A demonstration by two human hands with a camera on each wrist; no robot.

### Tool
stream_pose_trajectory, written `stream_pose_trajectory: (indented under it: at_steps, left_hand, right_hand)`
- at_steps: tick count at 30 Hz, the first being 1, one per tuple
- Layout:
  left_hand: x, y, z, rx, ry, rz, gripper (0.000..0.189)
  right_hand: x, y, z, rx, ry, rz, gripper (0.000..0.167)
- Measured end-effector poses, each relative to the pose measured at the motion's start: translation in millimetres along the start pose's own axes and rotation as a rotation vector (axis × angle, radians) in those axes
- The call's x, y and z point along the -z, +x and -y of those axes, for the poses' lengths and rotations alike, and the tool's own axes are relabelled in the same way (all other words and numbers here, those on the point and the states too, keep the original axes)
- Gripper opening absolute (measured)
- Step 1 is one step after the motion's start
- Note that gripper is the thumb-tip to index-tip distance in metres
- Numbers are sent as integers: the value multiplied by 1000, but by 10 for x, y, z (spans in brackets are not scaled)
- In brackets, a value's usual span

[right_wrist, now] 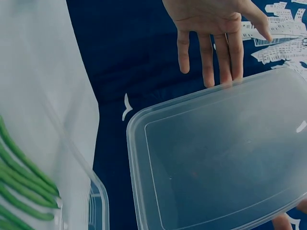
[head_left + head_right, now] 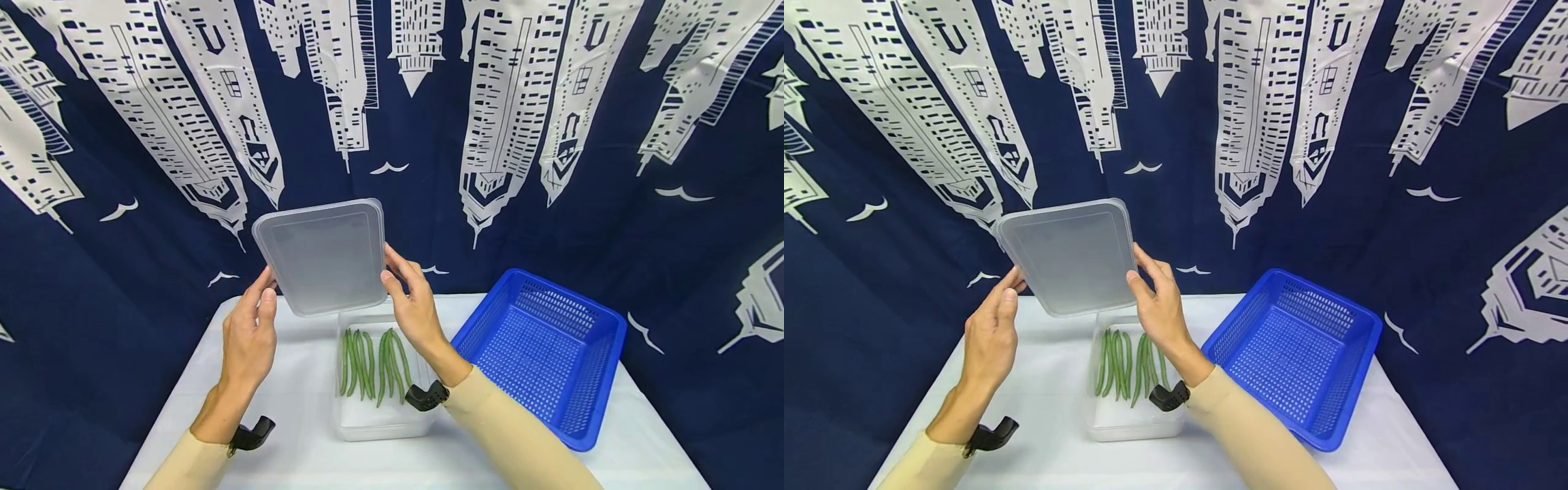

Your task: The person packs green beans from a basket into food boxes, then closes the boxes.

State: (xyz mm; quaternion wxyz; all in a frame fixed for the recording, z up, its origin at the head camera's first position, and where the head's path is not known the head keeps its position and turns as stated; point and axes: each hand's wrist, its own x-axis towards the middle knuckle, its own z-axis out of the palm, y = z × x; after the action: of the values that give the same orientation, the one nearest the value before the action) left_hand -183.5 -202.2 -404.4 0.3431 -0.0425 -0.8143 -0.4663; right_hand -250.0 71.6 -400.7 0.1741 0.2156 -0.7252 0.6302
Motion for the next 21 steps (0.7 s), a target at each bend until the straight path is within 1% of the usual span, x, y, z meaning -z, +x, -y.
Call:
stream_pose_trajectory:
  at_steps: [4, 8, 11, 15, 18, 21]
  left_hand:
    - [-64, -28, -26, 20, -15, 27, 48]
    - [-120, -55, -42, 44, -20, 84, 51]
    - [-158, -75, -48, 63, -26, 138, 54]
    - [-200, -110, -61, 73, -47, 203, 57]
    - [-231, -137, -70, 76, -70, 237, 56]
    - [-264, -159, -82, 78, -80, 259, 54]
  right_hand:
    - [148, -42, -4, -34, -23, -12, 51]
    - [263, -66, -20, -18, -19, -29, 47]
    - [331, -78, -21, -16, 37, -17, 45]
    - [411, -112, -17, -66, 144, 4, 48]
    - [464, -150, -21, -110, 192, -7, 50]
    - [512, -194, -34, -152, 226, -32, 51]
